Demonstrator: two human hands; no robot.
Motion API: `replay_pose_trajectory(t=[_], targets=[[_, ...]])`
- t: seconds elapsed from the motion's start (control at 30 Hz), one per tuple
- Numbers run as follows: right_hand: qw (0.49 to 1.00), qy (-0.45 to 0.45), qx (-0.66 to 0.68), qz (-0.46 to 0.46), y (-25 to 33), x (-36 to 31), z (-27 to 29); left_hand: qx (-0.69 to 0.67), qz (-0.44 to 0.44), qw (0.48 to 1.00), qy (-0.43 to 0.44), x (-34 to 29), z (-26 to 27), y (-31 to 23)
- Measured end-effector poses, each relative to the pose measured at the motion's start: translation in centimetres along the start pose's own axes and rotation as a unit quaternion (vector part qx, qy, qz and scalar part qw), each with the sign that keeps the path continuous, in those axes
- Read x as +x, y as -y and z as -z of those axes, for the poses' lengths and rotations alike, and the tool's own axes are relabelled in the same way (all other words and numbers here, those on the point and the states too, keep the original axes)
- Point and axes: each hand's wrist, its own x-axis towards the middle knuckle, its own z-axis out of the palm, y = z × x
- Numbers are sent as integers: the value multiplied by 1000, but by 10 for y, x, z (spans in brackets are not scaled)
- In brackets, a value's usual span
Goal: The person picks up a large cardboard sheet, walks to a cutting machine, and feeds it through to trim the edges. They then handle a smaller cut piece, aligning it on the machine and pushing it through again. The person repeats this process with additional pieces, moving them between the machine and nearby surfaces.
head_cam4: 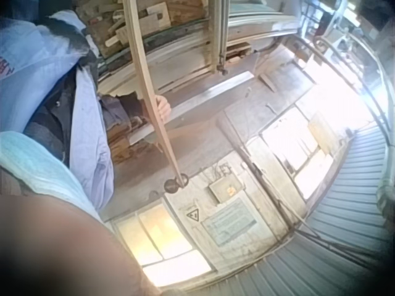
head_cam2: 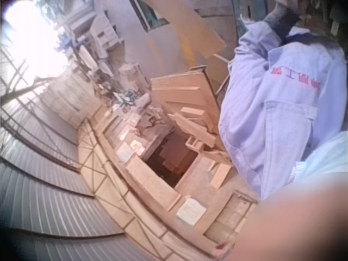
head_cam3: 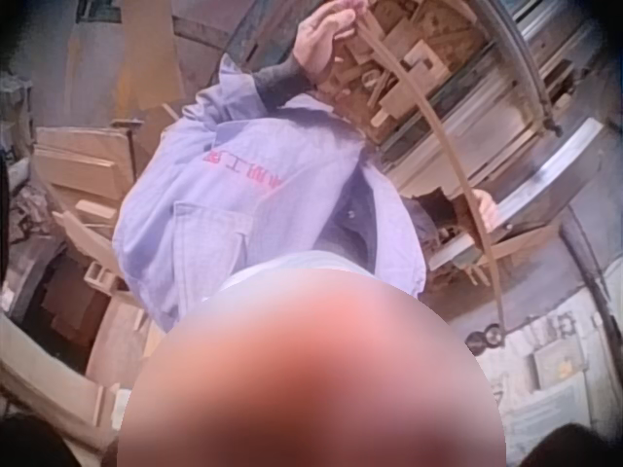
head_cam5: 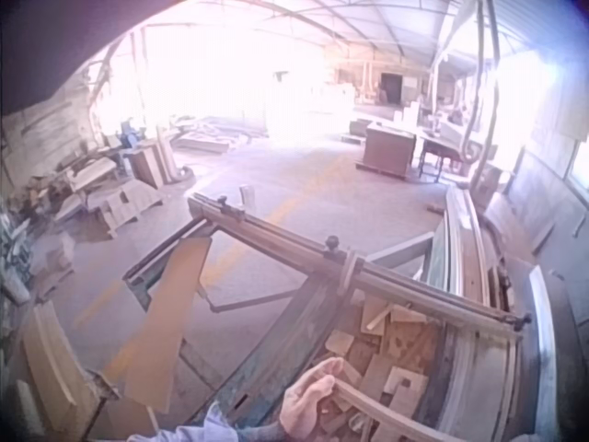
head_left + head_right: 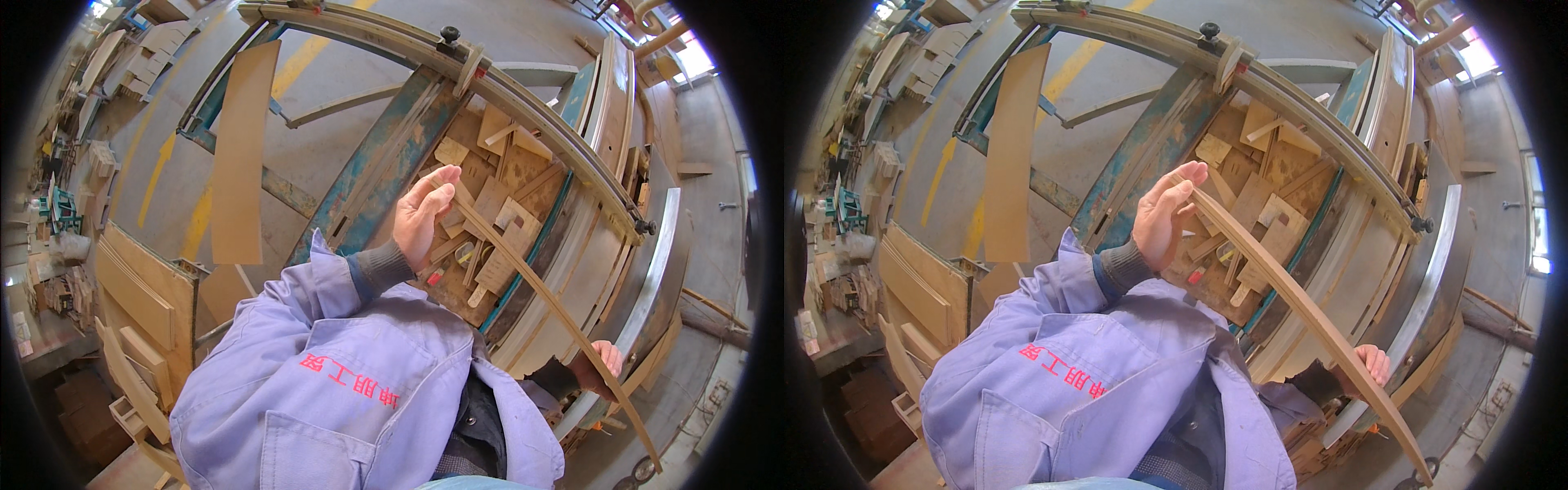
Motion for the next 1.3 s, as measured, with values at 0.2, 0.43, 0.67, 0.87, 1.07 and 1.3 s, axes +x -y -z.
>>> replay_pose_trajectory(t=[0.2,0.43,0.67,0.87,1.07,1.3], targets=[[999,-25,-19,2,-17,-4,14,96,11,995,0,11,18,19],[996,-86,-20,-31,-12,-3,46,4,273,962,2,18,49,64],[963,-207,-173,14,-20,-6,53,91,91,991,40,10,44,68],[851,-364,-332,180,-42,2,53,170,-15,979,108,26,33,60],[830,-382,-395,96,-61,-11,86,496,-246,832,25,64,55,64],[867,-454,-205,16,-97,-17,90,340,-254,904,-44,115,54,64]])
